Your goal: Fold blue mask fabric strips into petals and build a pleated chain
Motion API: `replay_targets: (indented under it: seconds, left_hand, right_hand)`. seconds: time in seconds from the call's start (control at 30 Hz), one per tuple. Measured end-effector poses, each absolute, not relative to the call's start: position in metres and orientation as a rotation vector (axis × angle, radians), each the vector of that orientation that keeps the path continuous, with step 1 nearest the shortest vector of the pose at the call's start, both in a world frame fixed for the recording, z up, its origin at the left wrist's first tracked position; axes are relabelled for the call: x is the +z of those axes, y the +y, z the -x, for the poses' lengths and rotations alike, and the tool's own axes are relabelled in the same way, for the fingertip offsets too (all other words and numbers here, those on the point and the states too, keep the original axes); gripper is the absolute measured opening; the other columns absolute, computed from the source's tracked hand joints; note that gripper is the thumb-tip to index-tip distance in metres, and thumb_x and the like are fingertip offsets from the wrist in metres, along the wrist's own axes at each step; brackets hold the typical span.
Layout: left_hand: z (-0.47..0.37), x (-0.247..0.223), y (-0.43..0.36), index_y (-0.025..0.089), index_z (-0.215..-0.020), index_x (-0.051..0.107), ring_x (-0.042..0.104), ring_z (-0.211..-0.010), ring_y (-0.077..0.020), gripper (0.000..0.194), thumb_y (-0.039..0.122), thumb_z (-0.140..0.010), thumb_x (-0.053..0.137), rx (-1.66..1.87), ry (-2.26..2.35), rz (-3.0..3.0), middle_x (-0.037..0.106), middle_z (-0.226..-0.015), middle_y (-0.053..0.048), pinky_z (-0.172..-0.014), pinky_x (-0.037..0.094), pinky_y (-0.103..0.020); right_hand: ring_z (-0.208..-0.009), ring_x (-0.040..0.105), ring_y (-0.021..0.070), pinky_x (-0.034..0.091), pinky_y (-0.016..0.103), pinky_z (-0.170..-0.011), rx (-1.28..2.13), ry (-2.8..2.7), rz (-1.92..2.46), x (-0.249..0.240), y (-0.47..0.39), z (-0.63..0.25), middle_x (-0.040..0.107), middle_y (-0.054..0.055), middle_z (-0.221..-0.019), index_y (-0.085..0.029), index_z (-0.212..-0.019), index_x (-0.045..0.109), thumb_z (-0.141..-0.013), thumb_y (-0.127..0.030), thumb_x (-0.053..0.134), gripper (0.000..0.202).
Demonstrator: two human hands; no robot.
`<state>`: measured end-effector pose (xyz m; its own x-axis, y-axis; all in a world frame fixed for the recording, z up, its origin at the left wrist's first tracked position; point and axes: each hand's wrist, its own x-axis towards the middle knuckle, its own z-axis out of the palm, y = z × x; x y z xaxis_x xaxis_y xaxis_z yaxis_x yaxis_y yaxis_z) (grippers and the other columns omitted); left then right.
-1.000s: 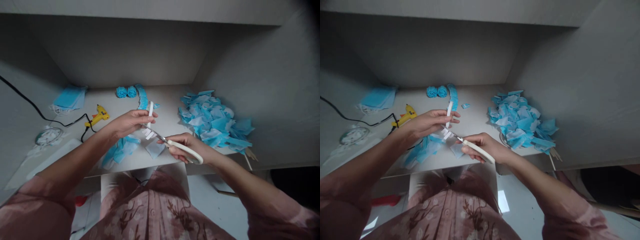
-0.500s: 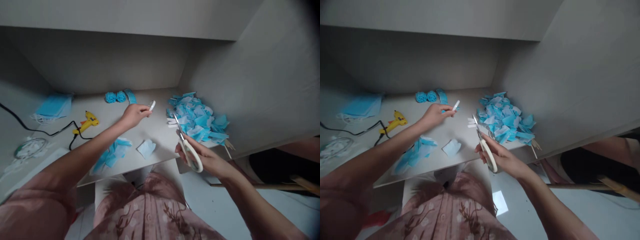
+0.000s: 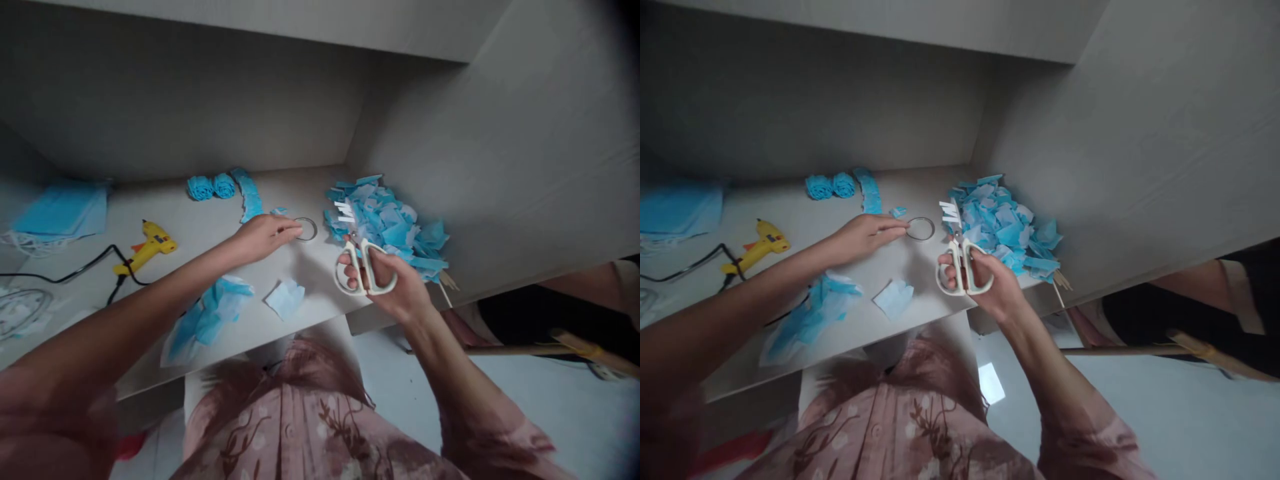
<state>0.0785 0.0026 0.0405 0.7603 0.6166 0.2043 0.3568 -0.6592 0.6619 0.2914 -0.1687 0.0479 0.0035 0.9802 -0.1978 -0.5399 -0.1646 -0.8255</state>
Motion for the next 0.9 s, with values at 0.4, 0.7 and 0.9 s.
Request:
replay_targets:
  seconds: [0.4, 0.7, 0.9]
  left_hand:
    - [-0.058, 0.016, -0.078, 0.019, -0.110, 0.056, 0.052, -0.058, -0.0114, 0.030, 0.037, -0.087, 0.063, 0.499, 0.743, -1.653, 0.056, -0.067, 0.004, -0.053, 0.039, -0.023]
    - [-0.055, 0.033, -0.091, 0.023, -0.094, 0.048, 0.050, -0.059, -0.0125, 0.012, 0.031, -0.092, 0.055, 0.548, 0.782, -1.698, 0.053, -0.068, 0.005, -0.056, 0.037, -0.026]
    - [-0.035, 0.061, -0.133, 0.023, -0.087, 0.044, 0.053, -0.068, -0.0157, 0.009, 0.029, -0.093, 0.048, 0.374, 0.775, -1.809, 0.057, -0.076, 0.000, -0.063, 0.039, -0.029]
  right_hand:
    - [-0.066, 0.065, 0.0167, 0.052, 0.027, -0.057, 1.533, -1.131, 1.090, 0.039, -0.123, -0.248, 0.074, 0.007, -0.081, -0.016, -0.107, 0.069, -0.086, -0.055, 0.062, 0.044]
    - [-0.088, 0.065, 0.0182, 0.049, 0.029, -0.080, 0.557, -1.445, 1.535, 0.041, -0.134, -0.245, 0.075, 0.004, -0.098, -0.022, -0.108, 0.075, -0.097, -0.042, 0.055, 0.030]
    - [-0.083, 0.070, 0.0211, 0.053, 0.031, -0.070, 0.551, -1.596, 1.590, 0.057, -0.185, -0.252, 0.079, 0.005, -0.103, -0.027, -0.110, 0.079, -0.096, -0.044, 0.059, 0.030]
